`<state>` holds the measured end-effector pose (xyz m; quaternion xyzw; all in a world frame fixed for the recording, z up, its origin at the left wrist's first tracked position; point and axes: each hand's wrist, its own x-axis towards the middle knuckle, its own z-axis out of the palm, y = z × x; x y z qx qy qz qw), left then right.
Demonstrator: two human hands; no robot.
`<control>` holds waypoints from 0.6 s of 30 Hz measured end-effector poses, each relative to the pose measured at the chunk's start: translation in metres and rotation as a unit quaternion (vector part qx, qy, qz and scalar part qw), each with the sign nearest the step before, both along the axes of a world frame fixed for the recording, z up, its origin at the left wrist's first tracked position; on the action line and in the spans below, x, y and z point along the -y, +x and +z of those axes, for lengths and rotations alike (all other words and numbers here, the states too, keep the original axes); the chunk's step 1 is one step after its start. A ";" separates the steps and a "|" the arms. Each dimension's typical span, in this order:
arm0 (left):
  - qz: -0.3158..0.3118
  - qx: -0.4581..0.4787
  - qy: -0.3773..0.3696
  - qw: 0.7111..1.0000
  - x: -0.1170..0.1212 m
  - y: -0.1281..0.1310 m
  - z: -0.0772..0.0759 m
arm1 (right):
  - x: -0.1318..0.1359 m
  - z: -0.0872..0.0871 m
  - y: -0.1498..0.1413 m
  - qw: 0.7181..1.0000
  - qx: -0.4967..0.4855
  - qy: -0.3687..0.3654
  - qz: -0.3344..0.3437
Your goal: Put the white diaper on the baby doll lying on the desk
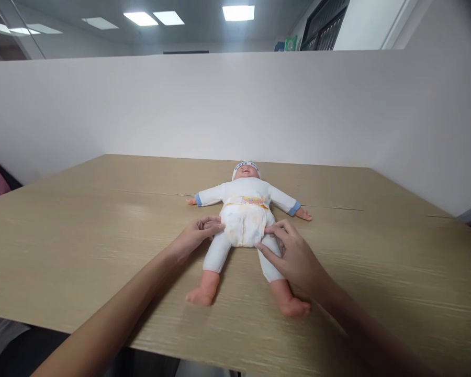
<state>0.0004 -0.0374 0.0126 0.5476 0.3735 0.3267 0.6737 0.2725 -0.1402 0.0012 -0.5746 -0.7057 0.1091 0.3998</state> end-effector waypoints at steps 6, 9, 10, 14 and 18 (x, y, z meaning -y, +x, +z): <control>0.065 -0.063 0.144 0.985 -0.017 -0.006 -0.016 | -0.013 -0.010 0.026 0.991 0.025 0.118 -0.056; 0.169 -0.169 0.318 0.918 -0.033 -0.006 -0.023 | -0.039 -0.028 0.050 0.969 0.083 0.197 -0.127; 0.194 -0.212 0.385 0.877 -0.041 -0.005 -0.024 | -0.050 -0.033 0.059 0.962 0.109 0.205 -0.146; 0.191 -0.362 0.563 0.718 -0.081 -0.001 -0.027 | -0.095 -0.045 0.085 0.949 0.196 0.168 -0.182; 0.178 -0.456 0.558 0.670 -0.115 0.014 -0.029 | -0.120 -0.049 0.094 0.953 0.217 0.107 -0.183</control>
